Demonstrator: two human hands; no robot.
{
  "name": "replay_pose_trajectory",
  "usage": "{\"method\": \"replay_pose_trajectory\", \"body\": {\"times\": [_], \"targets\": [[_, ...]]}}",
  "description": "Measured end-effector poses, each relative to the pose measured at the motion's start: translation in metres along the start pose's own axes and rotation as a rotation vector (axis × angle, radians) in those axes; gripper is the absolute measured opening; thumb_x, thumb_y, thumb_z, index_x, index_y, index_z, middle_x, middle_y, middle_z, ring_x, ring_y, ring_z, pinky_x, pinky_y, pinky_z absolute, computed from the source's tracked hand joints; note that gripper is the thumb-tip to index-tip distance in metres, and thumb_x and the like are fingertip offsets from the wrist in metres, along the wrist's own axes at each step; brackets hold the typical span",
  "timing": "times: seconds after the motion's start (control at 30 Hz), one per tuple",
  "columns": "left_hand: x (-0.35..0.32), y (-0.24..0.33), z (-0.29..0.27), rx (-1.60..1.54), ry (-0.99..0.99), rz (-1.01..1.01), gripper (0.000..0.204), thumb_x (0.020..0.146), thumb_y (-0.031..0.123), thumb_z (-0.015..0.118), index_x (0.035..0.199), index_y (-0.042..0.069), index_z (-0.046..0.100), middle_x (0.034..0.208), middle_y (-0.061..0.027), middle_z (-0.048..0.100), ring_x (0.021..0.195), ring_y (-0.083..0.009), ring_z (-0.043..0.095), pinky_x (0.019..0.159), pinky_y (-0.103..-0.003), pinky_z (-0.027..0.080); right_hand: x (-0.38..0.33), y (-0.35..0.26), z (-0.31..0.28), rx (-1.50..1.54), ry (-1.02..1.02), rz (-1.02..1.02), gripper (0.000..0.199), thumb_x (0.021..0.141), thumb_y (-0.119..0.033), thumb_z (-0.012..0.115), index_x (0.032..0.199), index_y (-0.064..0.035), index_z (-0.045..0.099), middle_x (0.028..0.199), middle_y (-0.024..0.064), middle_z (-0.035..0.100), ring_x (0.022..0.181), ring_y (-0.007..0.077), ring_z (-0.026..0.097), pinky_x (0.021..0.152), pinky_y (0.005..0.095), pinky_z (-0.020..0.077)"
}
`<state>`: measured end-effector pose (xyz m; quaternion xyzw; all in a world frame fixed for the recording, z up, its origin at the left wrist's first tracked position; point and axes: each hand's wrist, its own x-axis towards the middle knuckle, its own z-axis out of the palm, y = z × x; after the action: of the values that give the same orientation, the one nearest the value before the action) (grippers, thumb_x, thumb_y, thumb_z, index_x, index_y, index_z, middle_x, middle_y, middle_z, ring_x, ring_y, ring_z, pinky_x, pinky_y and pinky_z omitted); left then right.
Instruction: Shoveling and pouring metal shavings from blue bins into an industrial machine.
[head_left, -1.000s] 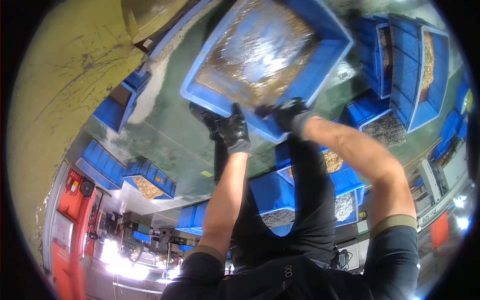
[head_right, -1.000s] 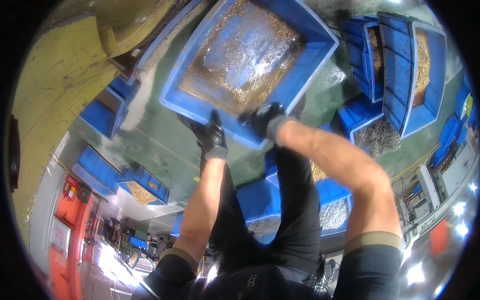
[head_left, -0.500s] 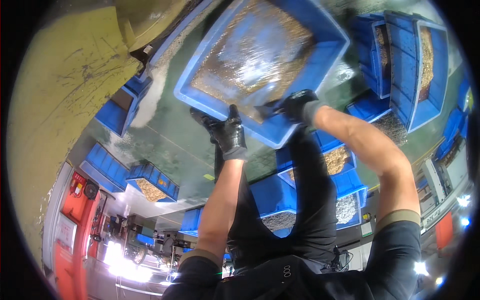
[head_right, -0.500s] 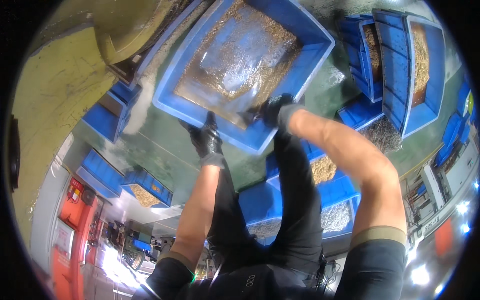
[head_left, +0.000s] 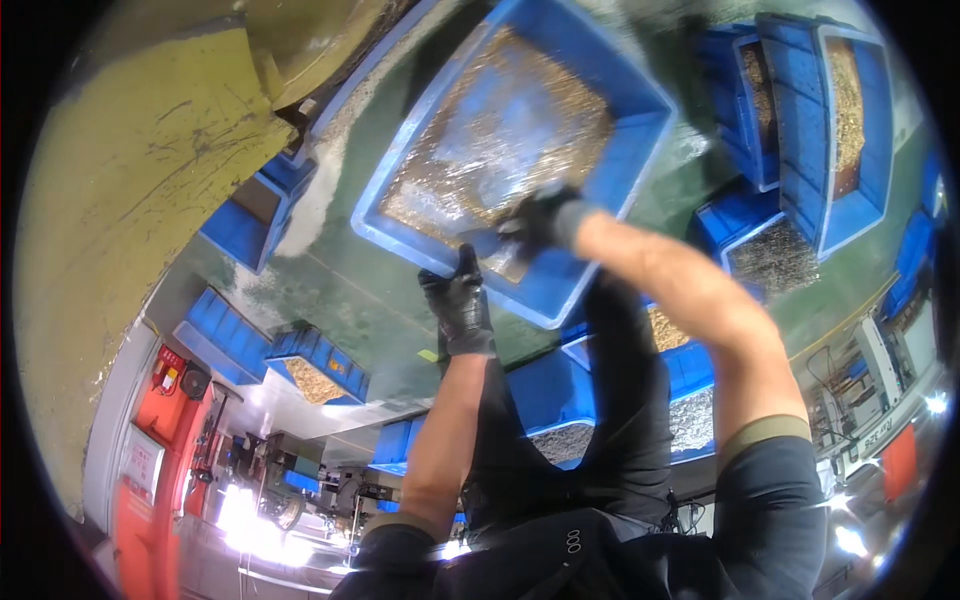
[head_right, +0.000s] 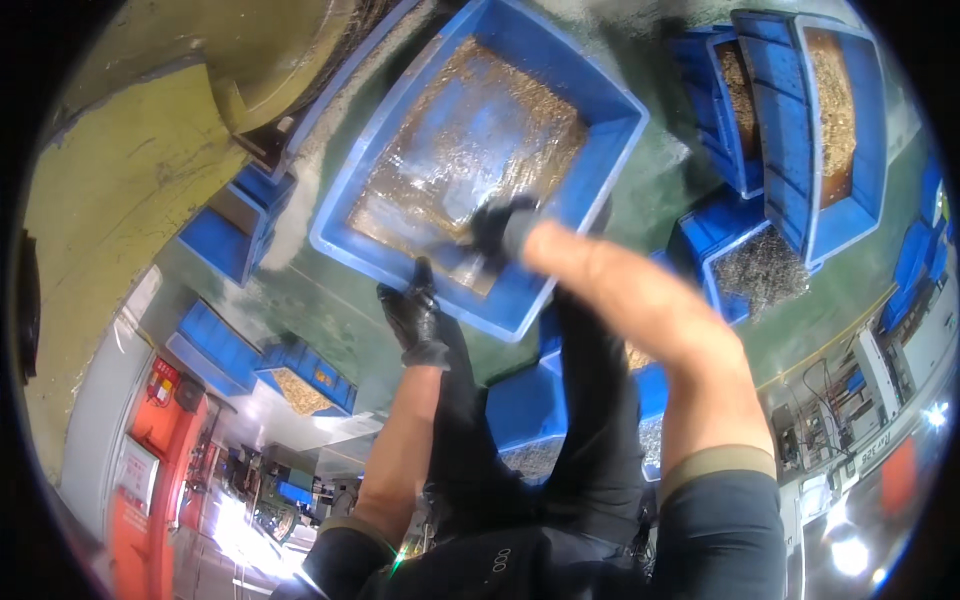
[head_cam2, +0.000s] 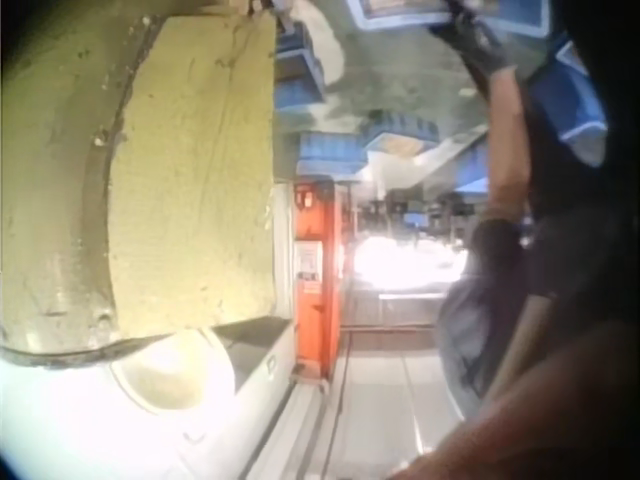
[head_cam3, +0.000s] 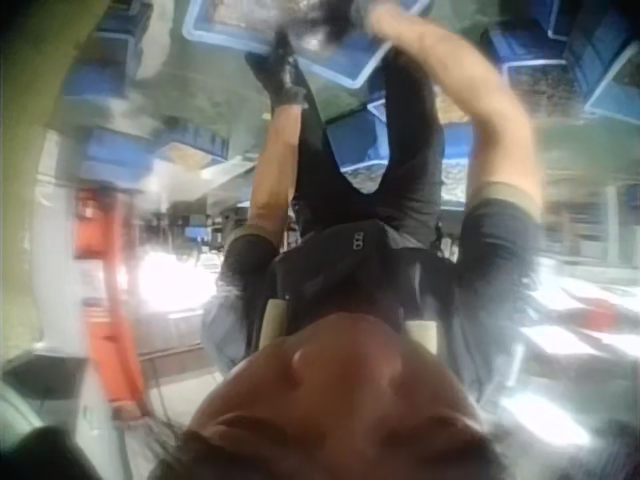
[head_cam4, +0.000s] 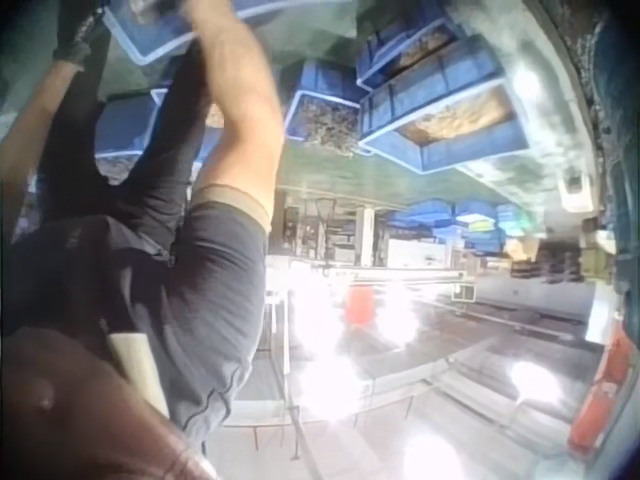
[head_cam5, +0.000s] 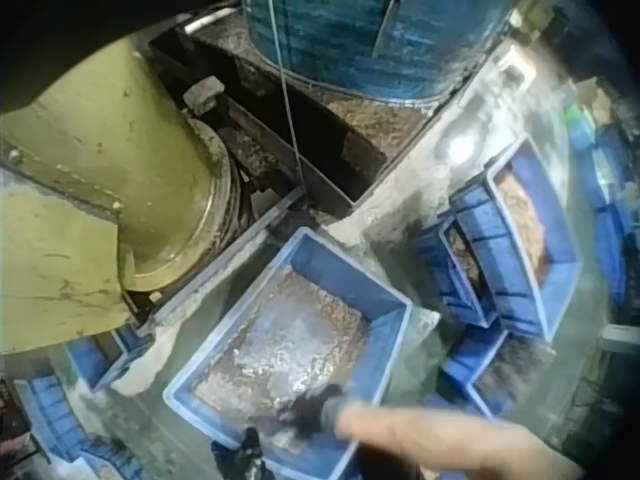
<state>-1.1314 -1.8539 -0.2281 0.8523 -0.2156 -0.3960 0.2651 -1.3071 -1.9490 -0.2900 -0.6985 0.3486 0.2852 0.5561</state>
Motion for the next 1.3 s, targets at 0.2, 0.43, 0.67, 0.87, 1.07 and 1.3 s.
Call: {"method": "replay_pose_trajectory", "body": {"times": [0.2, 0.43, 0.67, 0.87, 1.07, 1.3], "targets": [[-0.007, 0.005, -0.007, 0.063, 0.011, 0.107, 0.031, 0.082, 0.022, 0.075, 0.087, -0.003, 0.057, 0.076, -0.0099, 0.064, 0.068, -0.0189, 0.055, 0.067, -0.036, 0.046, -0.022, 0.078, -0.045, 0.067, 0.121, 0.374, 0.056, 0.077, -0.06, 0.063, 0.101, -0.0108, 0.071, 0.107, 0.0189, 0.066, 0.106, 0.0273, 0.062, 0.088, 0.041, 0.0492], [-0.016, 0.035, -0.001, 0.208, -0.041, -0.013, 0.03, 0.081, 0.019, 0.075, 0.089, -0.003, 0.057, 0.079, -0.0084, 0.064, 0.069, -0.0175, 0.055, 0.067, -0.035, 0.046, -0.01, 0.061, 0.001, 0.037, 0.032, 0.075, 0.063, 0.082, -0.067, 0.049, 0.105, -0.0121, 0.068, 0.118, 0.0155, 0.062, 0.115, 0.029, 0.056, 0.096, 0.0379, 0.0429], [-0.021, 0.025, -0.004, 0.011, -0.05, -0.001, 0.021, 0.083, 0.013, 0.072, 0.087, -0.004, 0.059, 0.078, -0.0077, 0.063, 0.068, -0.0148, 0.052, 0.063, -0.035, 0.043, -0.033, 0.103, -0.018, 0.098, 0.273, 0.205, 0.056, 0.079, -0.063, 0.055, 0.102, -0.0147, 0.071, 0.105, 0.0161, 0.067, 0.101, 0.0305, 0.064, 0.09, 0.0394, 0.048], [-0.023, 0.028, -0.001, 0.087, -0.07, 0.144, 0.02, 0.084, 0.011, 0.071, 0.087, -0.004, 0.06, 0.078, -0.0074, 0.063, 0.068, -0.0141, 0.053, 0.063, -0.035, 0.044, -0.008, -0.016, -0.063, -0.062, 0.103, 0.091, 0.062, 0.085, -0.062, 0.05, 0.103, -0.0057, 0.069, 0.106, 0.0206, 0.065, 0.099, 0.0338, 0.064, 0.089, 0.0403, 0.0489], [-0.022, 0.012, -0.008, -0.468, -0.036, -0.195, 0.025, 0.085, 0.012, 0.071, 0.1, -0.002, 0.056, 0.099, -0.0114, 0.063, 0.088, -0.0189, 0.057, 0.078, -0.031, 0.046, -0.014, 0.047, -0.105, 0.16, 0.309, 0.287, 0.068, 0.077, -0.067, 0.057, 0.092, -0.0018, 0.071, 0.089, 0.0199, 0.068, 0.087, 0.0305, 0.067, 0.08, 0.04, 0.051], [-0.02, 0.002, -0.004, -0.149, -0.051, 0.078, 0.038, 0.084, 0.02, 0.073, 0.105, -0.004, 0.053, 0.101, -0.0126, 0.064, 0.087, -0.0207, 0.058, 0.078, -0.035, 0.046, 0.025, -0.042, -0.133, 0.085, 0.234, -0.041, 0.067, 0.078, -0.06, 0.059, 0.11, -0.0011, 0.065, 0.112, 0.0206, 0.064, 0.104, 0.0339, 0.062, 0.089, 0.04, 0.0492]]}}
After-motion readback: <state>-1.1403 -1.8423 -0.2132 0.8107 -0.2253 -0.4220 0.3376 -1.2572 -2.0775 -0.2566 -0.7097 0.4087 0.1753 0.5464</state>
